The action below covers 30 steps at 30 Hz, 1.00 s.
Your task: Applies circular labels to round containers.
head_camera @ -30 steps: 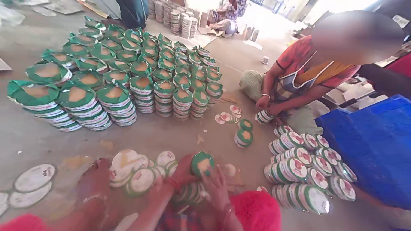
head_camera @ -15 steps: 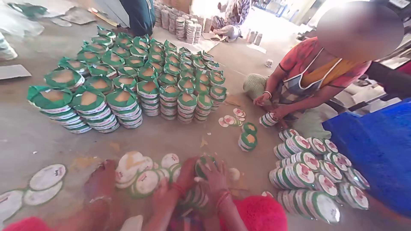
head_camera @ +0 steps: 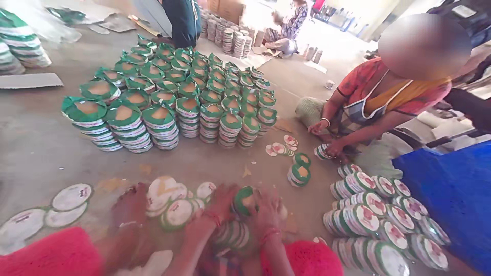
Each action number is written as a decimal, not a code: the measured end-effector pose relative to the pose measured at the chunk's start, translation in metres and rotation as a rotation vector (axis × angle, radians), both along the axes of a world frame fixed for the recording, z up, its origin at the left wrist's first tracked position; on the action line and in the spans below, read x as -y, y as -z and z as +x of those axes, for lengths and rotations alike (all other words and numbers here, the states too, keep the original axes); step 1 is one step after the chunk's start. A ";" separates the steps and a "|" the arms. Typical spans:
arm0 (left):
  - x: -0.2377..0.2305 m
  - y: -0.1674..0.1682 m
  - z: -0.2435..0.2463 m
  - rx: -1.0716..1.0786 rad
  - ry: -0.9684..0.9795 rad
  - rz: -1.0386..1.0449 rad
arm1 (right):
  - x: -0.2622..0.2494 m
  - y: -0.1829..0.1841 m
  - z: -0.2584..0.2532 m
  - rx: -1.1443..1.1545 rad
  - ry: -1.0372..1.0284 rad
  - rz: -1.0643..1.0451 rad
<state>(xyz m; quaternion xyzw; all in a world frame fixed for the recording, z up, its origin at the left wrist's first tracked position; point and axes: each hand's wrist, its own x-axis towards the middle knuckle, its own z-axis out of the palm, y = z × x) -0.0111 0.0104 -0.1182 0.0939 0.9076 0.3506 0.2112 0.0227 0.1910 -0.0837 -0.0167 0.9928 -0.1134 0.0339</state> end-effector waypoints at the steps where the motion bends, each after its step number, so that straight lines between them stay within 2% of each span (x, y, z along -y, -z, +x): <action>1: 0.009 -0.004 -0.005 0.012 -0.008 -0.046 | -0.001 -0.002 0.000 -0.022 -0.006 -0.036; 5: 0.049 -0.015 -0.018 0.038 -0.232 -0.208 | -0.013 0.008 0.004 -0.266 0.029 -0.181; 7: 0.062 -0.007 -0.023 0.043 -0.289 -0.286 | -0.020 0.012 0.006 -0.362 0.051 -0.266; 10: 0.073 0.018 -0.026 0.061 -0.320 -0.321 | -0.025 0.016 0.008 -0.445 0.085 -0.373; 13: 0.077 0.032 -0.026 0.033 -0.336 -0.257 | -0.026 0.021 0.008 -0.493 0.084 -0.397; 19: 0.079 0.034 -0.030 0.081 -0.429 -0.310 | -0.024 0.022 0.010 -0.587 0.055 -0.485; 23: 0.086 0.035 -0.030 0.087 -0.408 -0.334 | -0.024 0.028 0.008 -0.646 0.033 -0.506; 26: 0.089 0.037 -0.023 0.030 -0.390 -0.267 | -0.026 0.028 0.008 -0.636 0.035 -0.550; 30: 0.082 0.034 -0.011 -0.048 -0.561 0.059 | -0.031 0.024 0.009 -0.490 0.064 -0.630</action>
